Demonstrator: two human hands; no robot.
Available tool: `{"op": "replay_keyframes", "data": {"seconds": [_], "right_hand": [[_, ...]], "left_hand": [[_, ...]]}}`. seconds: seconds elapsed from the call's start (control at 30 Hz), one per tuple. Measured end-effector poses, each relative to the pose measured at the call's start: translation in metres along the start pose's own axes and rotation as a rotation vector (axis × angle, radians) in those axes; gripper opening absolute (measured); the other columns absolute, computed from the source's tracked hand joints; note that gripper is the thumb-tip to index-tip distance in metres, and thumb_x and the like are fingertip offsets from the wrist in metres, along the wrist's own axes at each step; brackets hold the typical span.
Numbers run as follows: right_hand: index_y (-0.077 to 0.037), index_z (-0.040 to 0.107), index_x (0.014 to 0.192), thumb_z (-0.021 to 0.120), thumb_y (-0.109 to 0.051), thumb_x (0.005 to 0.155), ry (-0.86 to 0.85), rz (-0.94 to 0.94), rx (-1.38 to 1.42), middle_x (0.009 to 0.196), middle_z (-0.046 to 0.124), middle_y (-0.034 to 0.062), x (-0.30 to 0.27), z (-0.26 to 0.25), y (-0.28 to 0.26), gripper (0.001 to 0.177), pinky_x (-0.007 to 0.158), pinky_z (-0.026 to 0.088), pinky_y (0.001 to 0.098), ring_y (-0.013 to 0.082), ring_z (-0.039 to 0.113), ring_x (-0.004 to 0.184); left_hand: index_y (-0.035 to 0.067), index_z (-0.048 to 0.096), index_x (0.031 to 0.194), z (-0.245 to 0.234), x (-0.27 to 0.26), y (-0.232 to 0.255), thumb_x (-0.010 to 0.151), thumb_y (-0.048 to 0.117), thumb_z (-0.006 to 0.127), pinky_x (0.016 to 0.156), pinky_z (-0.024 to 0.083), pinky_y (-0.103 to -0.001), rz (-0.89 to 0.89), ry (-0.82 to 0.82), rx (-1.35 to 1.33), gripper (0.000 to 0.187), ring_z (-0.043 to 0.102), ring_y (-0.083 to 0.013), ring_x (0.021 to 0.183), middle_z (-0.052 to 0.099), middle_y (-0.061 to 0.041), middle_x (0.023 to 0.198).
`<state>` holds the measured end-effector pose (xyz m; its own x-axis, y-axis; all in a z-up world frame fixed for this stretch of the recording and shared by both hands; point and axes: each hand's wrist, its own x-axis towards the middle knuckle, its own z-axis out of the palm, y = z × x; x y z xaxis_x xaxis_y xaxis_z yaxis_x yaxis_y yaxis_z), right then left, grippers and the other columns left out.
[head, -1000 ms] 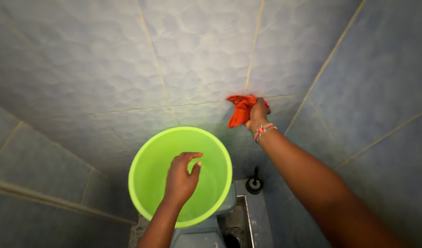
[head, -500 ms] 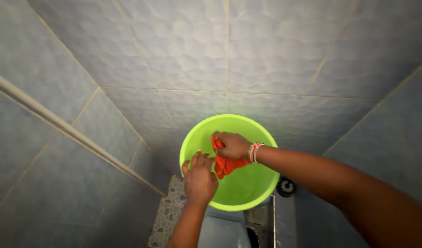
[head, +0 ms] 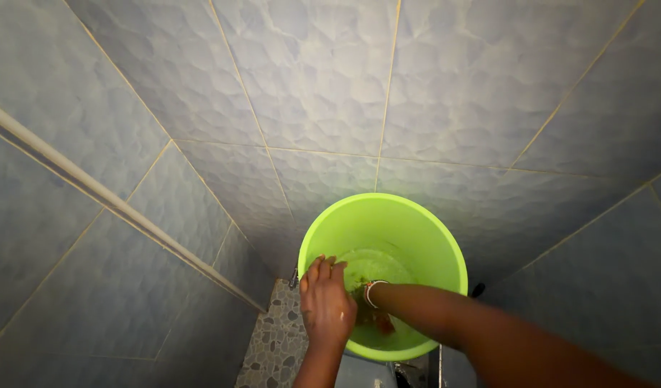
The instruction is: The person mixes cleaning agents in a green bucket, sweeps the tiled bathroom floor with a long-handled broom, and scrubs the walls by hand with a damp cloth dipped in soapy water.
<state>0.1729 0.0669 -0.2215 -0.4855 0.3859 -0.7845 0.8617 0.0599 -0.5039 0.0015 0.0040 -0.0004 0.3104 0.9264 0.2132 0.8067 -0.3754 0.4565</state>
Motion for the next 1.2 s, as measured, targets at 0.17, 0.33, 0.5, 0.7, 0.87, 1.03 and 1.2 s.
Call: {"op": "replay_keyframes", "data": {"seconds": [0.17, 0.33, 0.5, 0.7, 0.87, 1.03, 1.2], "right_hand": [[-0.008, 0.065, 0.127, 0.073, -0.034, 0.091, -0.307, -0.239, 0.41, 0.119, 0.073, 0.0053, -0.052, -0.028, -0.049, 0.045, 0.092, 0.057, 0.0326, 0.0165, 0.069, 0.108], [-0.004, 0.07, 0.12, 0.074, -0.033, 0.095, -0.304, -0.459, 0.431, 0.113, 0.073, 0.0052, -0.22, -0.15, -0.095, 0.039, 0.088, 0.057, 0.0324, 0.0138, 0.068, 0.102], [-0.023, 0.076, 0.091, 0.079, -0.018, 0.068, 0.844, -0.15, -0.239, 0.077, 0.078, -0.0004, -0.415, -0.228, -0.165, 0.023, 0.058, 0.06, 0.0318, 0.0135, 0.074, 0.067], [-0.035, 0.062, 0.14, 0.066, -0.018, 0.085, 1.592, 0.129, -1.307, 0.133, 0.063, -0.0015, -0.431, -0.236, -0.127, 0.057, 0.089, 0.044, 0.0583, 0.0284, 0.056, 0.12], [-0.029, 0.052, 0.146, 0.056, -0.028, 0.087, 1.272, 0.03, -1.645, 0.138, 0.053, -0.0021, -0.367, -0.188, -0.013, 0.06, 0.096, 0.045, 0.0515, 0.0239, 0.053, 0.124], [-0.025, 0.055, 0.134, 0.051, -0.032, 0.105, 0.762, 0.194, -1.154, 0.115, 0.058, -0.002, -0.352, -0.129, 0.098, 0.03, 0.102, 0.044, 0.0375, 0.0186, 0.055, 0.111], [-0.023, 0.073, 0.087, 0.063, -0.028, 0.079, 0.711, 0.068, -1.27, 0.102, 0.064, -0.0085, -0.394, -0.078, 0.163, 0.013, 0.091, 0.042, 0.0384, 0.013, 0.054, 0.11]], "left_hand": [[0.002, 0.067, 0.12, 0.005, -0.001, -0.007, 0.081, 0.003, 0.059, 0.106, 0.036, -0.049, 0.011, 0.222, -0.241, 0.039, 0.051, -0.0364, 0.128, 0.061, -0.017, 0.132], [0.004, 0.067, 0.119, 0.006, 0.016, -0.017, 0.101, 0.012, 0.057, 0.101, 0.049, -0.043, 0.054, 0.375, -0.602, 0.023, 0.063, -0.0354, 0.12, 0.065, -0.016, 0.126], [0.011, 0.068, 0.116, 0.008, 0.046, 0.015, 0.088, 0.009, 0.065, 0.078, 0.055, -0.038, -0.091, 0.226, -0.751, 0.027, 0.063, -0.0292, 0.115, 0.061, -0.012, 0.128], [0.011, 0.068, 0.114, 0.028, 0.061, 0.062, 0.088, 0.008, 0.067, 0.077, 0.052, -0.035, 0.024, 0.095, -0.753, 0.026, 0.065, -0.0237, 0.113, 0.066, -0.007, 0.127], [0.013, 0.072, 0.111, 0.04, 0.061, 0.078, 0.087, 0.009, 0.069, 0.076, 0.054, -0.037, 0.056, -0.04, -0.711, 0.024, 0.066, -0.0241, 0.109, 0.064, -0.006, 0.128], [0.013, 0.072, 0.11, 0.048, 0.059, 0.085, 0.087, 0.01, 0.069, 0.076, 0.054, -0.034, 0.045, -0.128, -0.706, 0.023, 0.069, -0.0197, 0.106, 0.066, -0.004, 0.124], [0.012, 0.072, 0.108, 0.049, 0.054, 0.094, 0.087, 0.01, 0.069, 0.072, 0.053, -0.034, 0.042, -0.206, -0.707, 0.022, 0.07, -0.0175, 0.103, 0.069, -0.001, 0.12]]}}
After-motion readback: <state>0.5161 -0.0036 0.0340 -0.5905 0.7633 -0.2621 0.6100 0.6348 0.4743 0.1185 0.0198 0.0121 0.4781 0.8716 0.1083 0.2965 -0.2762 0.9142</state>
